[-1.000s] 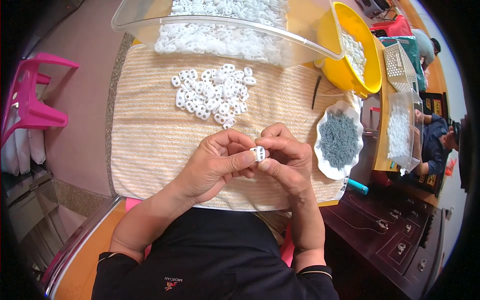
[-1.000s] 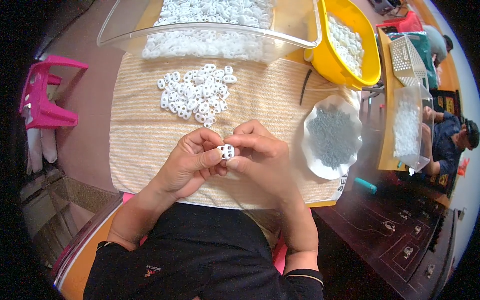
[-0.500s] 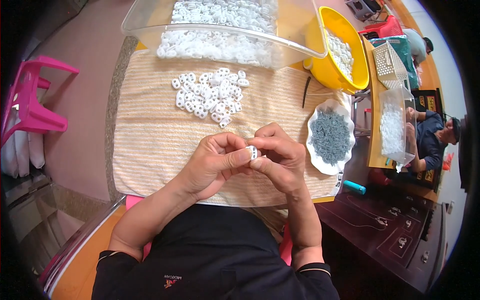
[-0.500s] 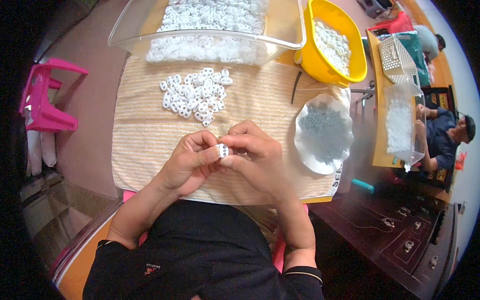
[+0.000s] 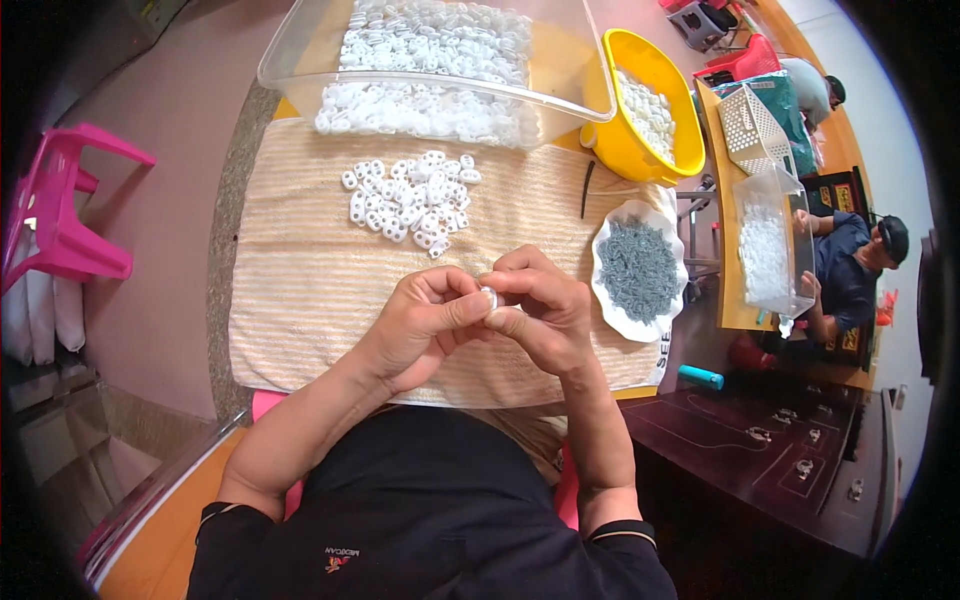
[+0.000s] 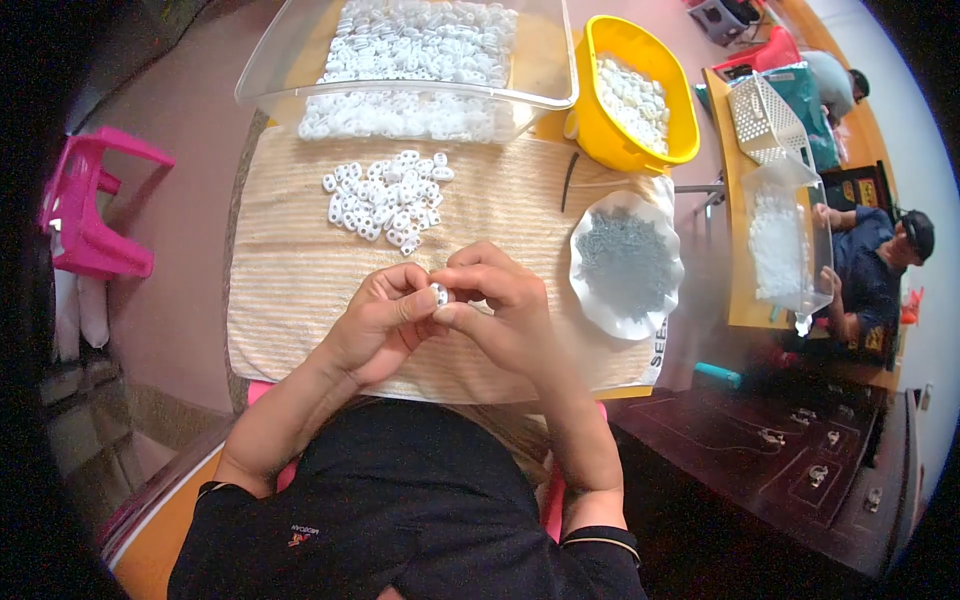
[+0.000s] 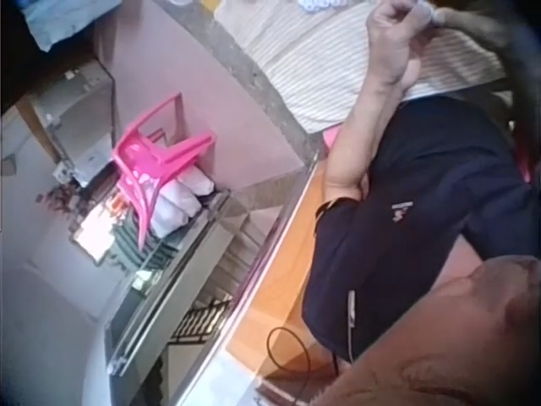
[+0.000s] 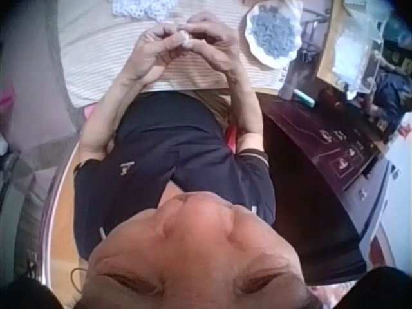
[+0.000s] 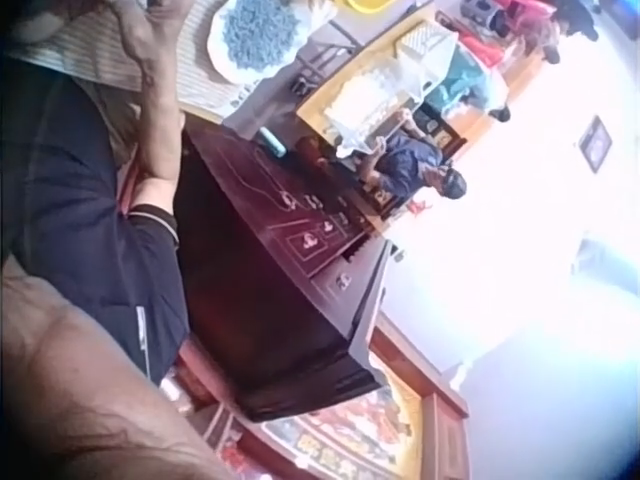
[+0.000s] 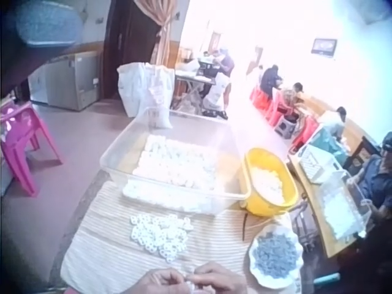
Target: Assembling small white plastic components by inserting small metal pins into them.
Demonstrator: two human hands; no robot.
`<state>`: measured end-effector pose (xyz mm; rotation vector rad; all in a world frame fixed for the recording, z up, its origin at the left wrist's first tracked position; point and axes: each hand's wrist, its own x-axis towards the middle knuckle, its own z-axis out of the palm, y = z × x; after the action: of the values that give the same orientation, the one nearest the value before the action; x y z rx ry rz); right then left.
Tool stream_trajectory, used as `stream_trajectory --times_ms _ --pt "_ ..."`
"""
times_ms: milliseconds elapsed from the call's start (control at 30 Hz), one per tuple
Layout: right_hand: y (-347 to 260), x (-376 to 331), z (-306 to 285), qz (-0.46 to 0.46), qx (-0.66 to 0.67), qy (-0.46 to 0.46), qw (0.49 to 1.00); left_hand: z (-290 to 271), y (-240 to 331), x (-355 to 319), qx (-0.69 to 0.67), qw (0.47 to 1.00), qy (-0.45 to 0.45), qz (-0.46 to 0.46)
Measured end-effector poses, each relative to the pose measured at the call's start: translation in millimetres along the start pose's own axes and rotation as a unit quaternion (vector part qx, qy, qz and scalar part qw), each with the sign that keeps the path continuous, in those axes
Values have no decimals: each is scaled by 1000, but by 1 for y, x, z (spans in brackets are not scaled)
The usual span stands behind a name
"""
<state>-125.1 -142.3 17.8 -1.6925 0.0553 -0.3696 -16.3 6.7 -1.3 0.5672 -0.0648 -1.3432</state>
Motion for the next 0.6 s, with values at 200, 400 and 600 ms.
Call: stream_trajectory --times_ms 200,400,600 --pt "7 -1 0 44 71 0 996 2 4 4 5 1000 17 -8" --pt "6 4 -1 79 166 2 983 2 6 3 22 999 23 -11" --pt "4 4 -3 79 181 1 980 3 4 2 30 999 14 4"
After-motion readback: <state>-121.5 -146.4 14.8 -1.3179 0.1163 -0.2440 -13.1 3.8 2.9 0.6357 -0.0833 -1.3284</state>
